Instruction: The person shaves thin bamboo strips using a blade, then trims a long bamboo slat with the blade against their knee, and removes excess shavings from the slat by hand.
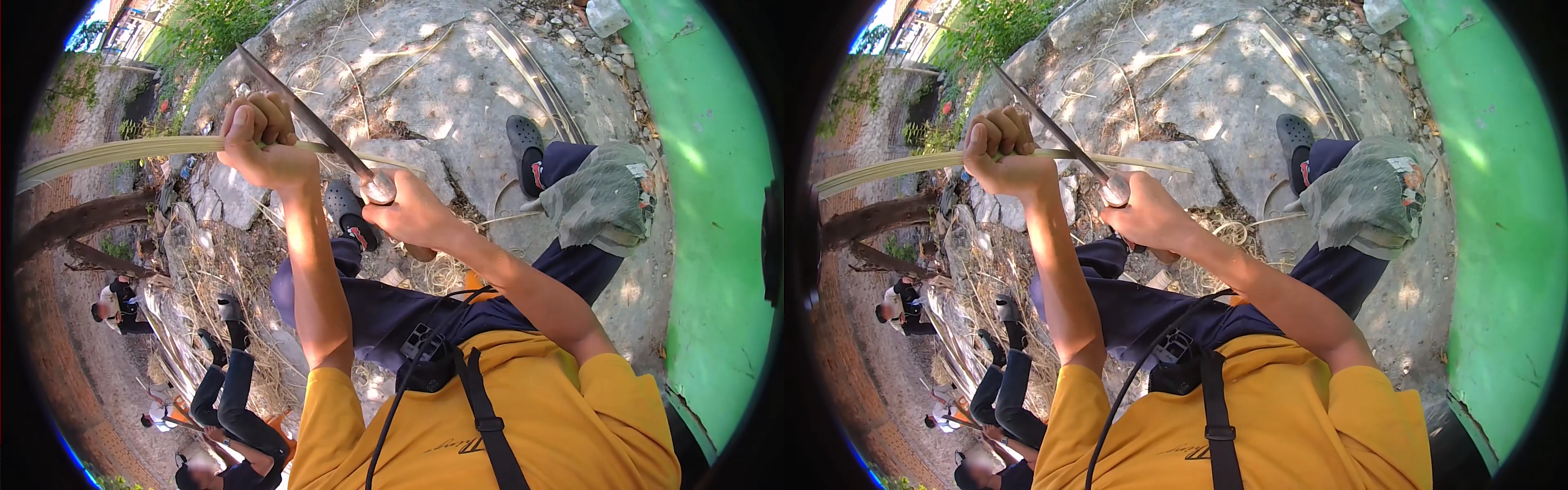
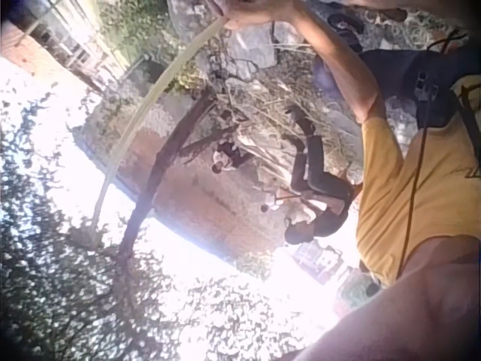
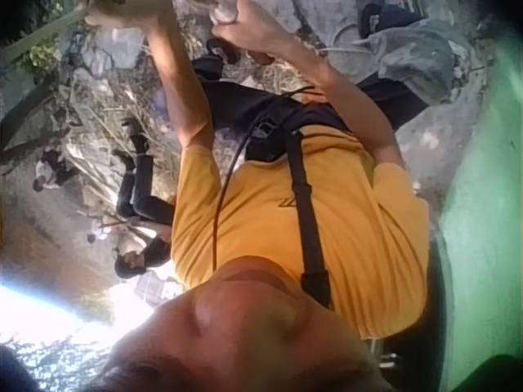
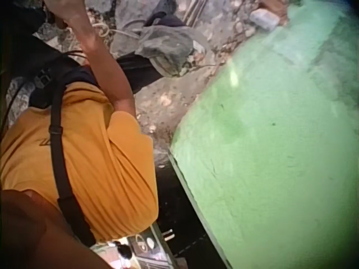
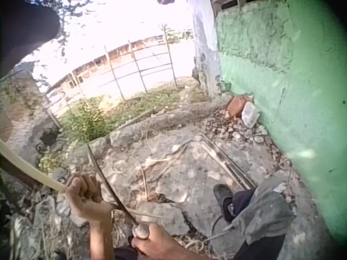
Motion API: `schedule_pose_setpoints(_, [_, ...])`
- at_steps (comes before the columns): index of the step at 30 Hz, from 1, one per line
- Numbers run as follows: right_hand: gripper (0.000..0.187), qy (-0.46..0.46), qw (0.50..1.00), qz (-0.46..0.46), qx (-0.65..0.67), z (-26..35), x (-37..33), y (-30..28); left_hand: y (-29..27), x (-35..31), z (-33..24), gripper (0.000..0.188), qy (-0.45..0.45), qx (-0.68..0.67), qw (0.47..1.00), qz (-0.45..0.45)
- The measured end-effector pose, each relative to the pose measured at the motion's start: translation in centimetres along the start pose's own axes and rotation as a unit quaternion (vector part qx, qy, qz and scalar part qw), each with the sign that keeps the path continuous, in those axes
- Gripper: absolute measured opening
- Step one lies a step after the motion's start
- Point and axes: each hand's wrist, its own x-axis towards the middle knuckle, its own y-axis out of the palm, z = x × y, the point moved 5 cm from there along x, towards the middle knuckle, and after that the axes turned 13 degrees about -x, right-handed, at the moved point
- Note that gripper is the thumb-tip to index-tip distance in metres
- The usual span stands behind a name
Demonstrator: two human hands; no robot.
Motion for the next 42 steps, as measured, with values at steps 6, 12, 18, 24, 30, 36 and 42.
schedule_pose_setpoints(6, [0.011, 0.055, 0.998, 0.011, 0.017, -2.0, -0.4, 0.0, -0.3, 0.3, 0.1, 0.040, 0.001, 0.022, 1.000, -0.019])
schedule_pose_setpoints(12, [0.011, -0.021, 0.997, 0.002, -0.079, -0.5, 0.2, -0.2, -0.6, 0.4, -0.2, 0.038, 0.003, -0.009, 1.000, -0.025])
schedule_pose_setpoints(18, [0.009, 0.081, 0.996, 0.000, -0.046, -9.7, 0.7, 0.2, -0.6, -0.2, 0.2, 0.040, -0.021, -0.001, 1.000, -0.010])
schedule_pose_setpoints(24, [0.011, 0.019, 0.999, 0.027, 0.009, -3.0, 0.0, 0.5, -1.6, -0.1, -0.3, 0.038, -0.018, -0.021, 0.999, -0.021])
schedule_pose_setpoints(30, [0.009, 0.116, 0.979, 0.112, 0.123, -2.5, -1.2, 0.8, -0.8, -0.7, -0.3, 0.039, -0.029, -0.039, 0.998, -0.025])
schedule_pose_setpoints(36, [0.012, 0.027, 0.997, 0.045, -0.063, -2.0, -0.5, 0.0, -2.1, -0.3, -0.5, 0.038, -0.053, -0.057, 0.997, 0.003])
schedule_pose_setpoints(42, [0.010, 0.012, 0.995, 0.008, -0.104, -2.5, -0.5, 0.1, -1.6, -0.5, -1.1, 0.040, -0.055, -0.059, 0.997, -0.002])
